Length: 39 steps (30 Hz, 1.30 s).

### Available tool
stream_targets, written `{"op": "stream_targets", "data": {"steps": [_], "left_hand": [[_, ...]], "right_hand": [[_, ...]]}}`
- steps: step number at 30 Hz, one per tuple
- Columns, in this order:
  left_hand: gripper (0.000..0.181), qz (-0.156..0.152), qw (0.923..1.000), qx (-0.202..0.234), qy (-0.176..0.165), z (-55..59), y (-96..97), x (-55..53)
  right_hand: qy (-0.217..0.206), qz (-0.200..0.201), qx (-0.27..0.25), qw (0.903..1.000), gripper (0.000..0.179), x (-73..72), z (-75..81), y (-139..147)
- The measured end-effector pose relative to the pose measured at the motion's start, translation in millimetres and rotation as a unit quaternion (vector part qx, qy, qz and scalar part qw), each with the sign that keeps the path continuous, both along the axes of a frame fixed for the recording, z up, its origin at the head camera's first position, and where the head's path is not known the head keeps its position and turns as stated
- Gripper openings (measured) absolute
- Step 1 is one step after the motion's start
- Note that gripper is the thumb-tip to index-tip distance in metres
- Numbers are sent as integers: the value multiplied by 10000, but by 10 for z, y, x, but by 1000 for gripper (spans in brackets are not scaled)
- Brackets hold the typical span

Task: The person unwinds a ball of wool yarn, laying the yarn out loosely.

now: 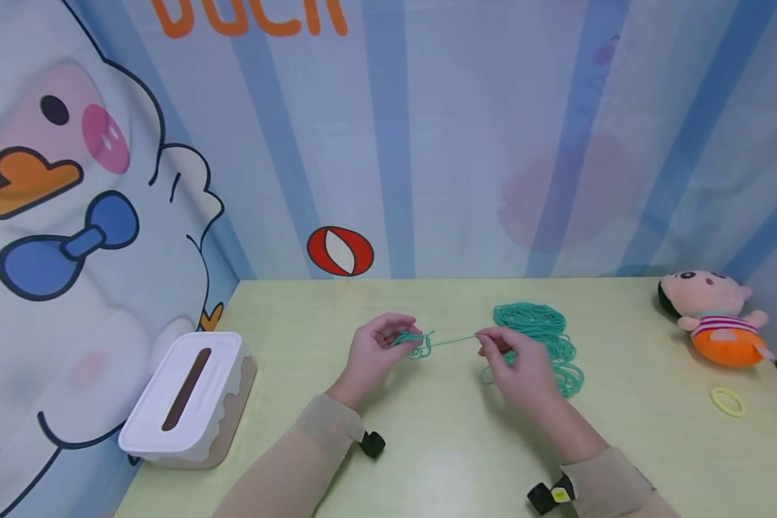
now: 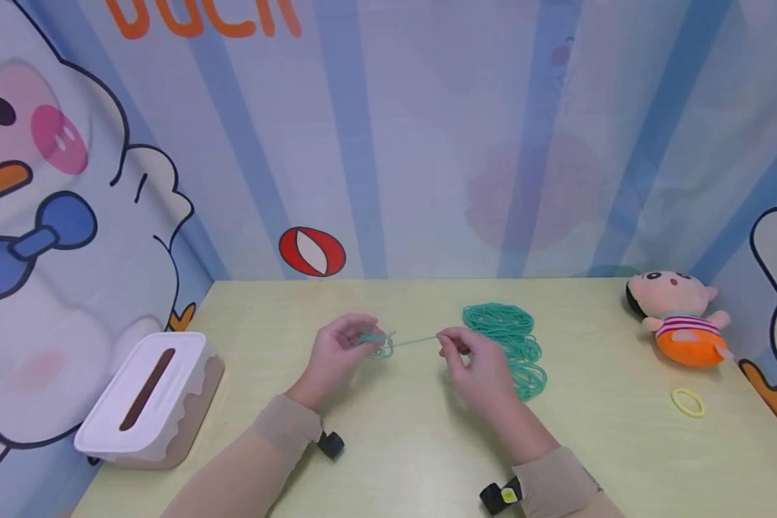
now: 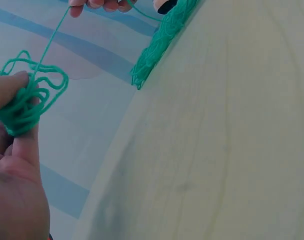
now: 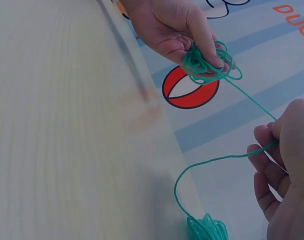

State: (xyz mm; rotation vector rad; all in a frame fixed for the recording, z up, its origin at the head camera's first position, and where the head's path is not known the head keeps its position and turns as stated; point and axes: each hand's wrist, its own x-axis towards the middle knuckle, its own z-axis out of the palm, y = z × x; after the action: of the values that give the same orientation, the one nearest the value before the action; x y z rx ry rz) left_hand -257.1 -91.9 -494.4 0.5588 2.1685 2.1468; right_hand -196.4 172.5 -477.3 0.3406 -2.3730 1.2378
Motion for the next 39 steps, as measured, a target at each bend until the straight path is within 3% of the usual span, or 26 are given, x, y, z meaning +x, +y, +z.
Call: {"op": "stream_targets", "data": {"steps": [3,8,17,28,33,39], "left_hand": [[32,42,9997,-231,49,5,5,0],[24,34,9992,-377,162,-10,10,-5],[21,292,9986,-405,146,-34,-1,-14],[35,-64,9998,-164,-17,6,-9,15],[33,-194,9998,52,17,-5,-12,3],[22,-172,9997,-78,157,-25,-24,-11]], "right_hand": [[223,-50,-30,9997,12,2,35,47],[185,3,-8,9998,13,8,112,161],[-559,168,548,9968,20,43,286,487],[-1298,346,1037,9855,22,78,413,751],[-1689,524,1227,9766,25,98,414,812],[-1871,560,1393,9708,26,106,414,903]]}}
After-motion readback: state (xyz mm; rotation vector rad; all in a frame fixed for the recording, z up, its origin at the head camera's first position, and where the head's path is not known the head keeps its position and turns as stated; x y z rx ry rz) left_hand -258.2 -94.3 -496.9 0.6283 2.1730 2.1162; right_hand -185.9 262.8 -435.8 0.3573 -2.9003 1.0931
